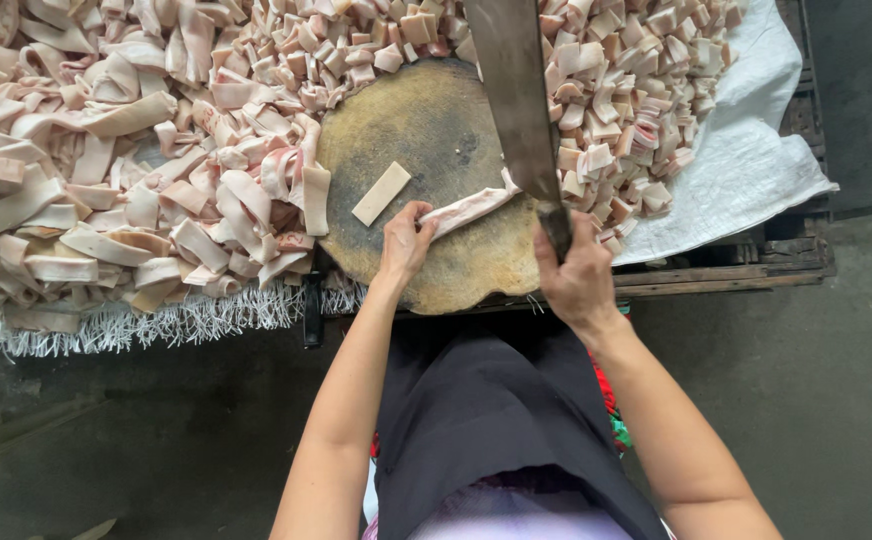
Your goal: The person is using a cleaver to chop pieces of raw pork fat and skin into small cubes on a wooden cutting board. They also sharpen the cleaver using a sharpening rod.
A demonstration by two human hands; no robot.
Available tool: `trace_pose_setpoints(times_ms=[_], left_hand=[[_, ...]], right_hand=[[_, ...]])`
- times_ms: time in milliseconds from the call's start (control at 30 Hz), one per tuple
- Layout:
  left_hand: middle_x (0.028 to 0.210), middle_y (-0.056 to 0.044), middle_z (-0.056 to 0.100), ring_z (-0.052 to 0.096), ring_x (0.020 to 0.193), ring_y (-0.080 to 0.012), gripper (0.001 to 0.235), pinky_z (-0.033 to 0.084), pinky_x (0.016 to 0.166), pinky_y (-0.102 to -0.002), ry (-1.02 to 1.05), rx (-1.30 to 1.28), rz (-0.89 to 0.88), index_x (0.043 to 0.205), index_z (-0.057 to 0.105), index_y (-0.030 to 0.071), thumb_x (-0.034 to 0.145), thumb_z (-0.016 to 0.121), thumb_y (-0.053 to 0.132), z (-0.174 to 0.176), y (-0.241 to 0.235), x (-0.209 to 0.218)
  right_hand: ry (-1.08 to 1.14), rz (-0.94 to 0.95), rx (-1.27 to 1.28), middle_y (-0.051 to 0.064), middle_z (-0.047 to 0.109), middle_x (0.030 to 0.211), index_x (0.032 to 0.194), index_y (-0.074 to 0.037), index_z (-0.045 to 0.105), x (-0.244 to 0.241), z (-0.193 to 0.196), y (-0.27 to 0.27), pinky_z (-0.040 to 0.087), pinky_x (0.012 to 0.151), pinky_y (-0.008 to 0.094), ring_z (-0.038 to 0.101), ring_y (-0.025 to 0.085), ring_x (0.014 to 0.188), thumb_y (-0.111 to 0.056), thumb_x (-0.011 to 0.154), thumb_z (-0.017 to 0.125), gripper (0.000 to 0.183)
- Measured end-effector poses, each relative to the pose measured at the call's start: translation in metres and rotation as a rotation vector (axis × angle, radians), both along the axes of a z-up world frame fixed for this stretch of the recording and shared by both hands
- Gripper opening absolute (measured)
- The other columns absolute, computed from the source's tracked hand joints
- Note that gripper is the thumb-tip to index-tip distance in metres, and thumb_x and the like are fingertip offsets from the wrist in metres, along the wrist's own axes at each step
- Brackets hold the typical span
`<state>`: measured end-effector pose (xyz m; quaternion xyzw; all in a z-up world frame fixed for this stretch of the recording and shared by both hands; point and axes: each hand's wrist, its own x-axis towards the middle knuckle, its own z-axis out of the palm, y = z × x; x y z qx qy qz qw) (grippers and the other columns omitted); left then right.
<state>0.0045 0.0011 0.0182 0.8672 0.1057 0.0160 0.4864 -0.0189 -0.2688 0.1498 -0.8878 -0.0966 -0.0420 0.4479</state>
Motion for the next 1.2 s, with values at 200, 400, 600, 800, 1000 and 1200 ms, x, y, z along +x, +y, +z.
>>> trace_pose_setpoints(times_ms=[200,400,600,800,1000,1200], left_hand=[[0.104,-0.018,0.075,0.072,0.092,-0.029,0.027,0.055,0.083,-0.039,-0.003,0.02,0.009,0.112,0.069,0.001,0.09,0.072,0.016,0.008,0.003,0.0],[0.104,-0.019,0.074,0.072,0.094,-0.0291,0.026,0.056,0.083,-0.039,0.023,0.001,-0.026,0.113,0.071,0.002,0.091,0.071,0.017,0.003,0.0,0.003],[0.103,-0.019,0.074,0.074,0.091,-0.0277,0.027,0.058,0.082,-0.038,0.027,-0.04,0.011,0.114,0.073,0.003,0.091,0.07,0.017,-0.004,-0.012,0.006],[0.103,-0.019,0.073,0.073,0.09,-0.0282,0.027,0.057,0.081,-0.039,-0.027,0.038,0.007,0.112,0.074,0.003,0.091,0.073,0.019,-0.015,-0.007,0.002],[0.101,-0.019,0.072,0.073,0.086,-0.0269,0.025,0.058,0.08,-0.038,-0.044,0.01,-0.014,0.113,0.075,0.004,0.091,0.07,0.016,-0.018,-0.018,0.008],[0.1,-0.017,0.074,0.072,0.086,-0.027,0.024,0.058,0.08,-0.037,-0.061,-0.054,0.047,0.109,0.071,0.0,0.089,0.07,0.014,-0.02,-0.026,0.01]], right_hand=[[0.304,0.089,-0.376,0.033,0.067,0.077,0.119,-0.001,0.051,0.0,-0.062,-0.004,0.052,0.067,0.06,0.066,0.054,0.075,-0.037,0.105,0.06,0.04],[0.222,0.003,-0.189,0.026,0.068,0.071,0.11,-0.003,0.057,0.004,0.005,-0.012,0.053,0.06,0.051,0.072,0.045,0.069,-0.037,0.103,0.06,0.034],[0.099,0.0,-0.007,0.024,0.068,0.073,0.115,0.0,0.051,0.001,-0.001,0.018,0.054,0.056,0.047,0.072,0.041,0.065,-0.034,0.104,0.058,0.036],[0.266,0.065,-0.276,0.032,0.067,0.076,0.11,0.001,0.059,-0.007,-0.06,0.005,0.052,0.066,0.057,0.068,0.052,0.077,-0.037,0.099,0.064,0.04],[0.144,-0.003,-0.091,0.026,0.069,0.076,0.111,0.001,0.06,-0.003,0.013,-0.002,0.054,0.064,0.051,0.072,0.046,0.072,-0.037,0.102,0.06,0.039],[0.123,0.019,-0.068,0.026,0.069,0.077,0.122,0.0,0.053,-0.005,-0.015,0.024,0.054,0.061,0.051,0.07,0.047,0.072,-0.037,0.104,0.059,0.041]])
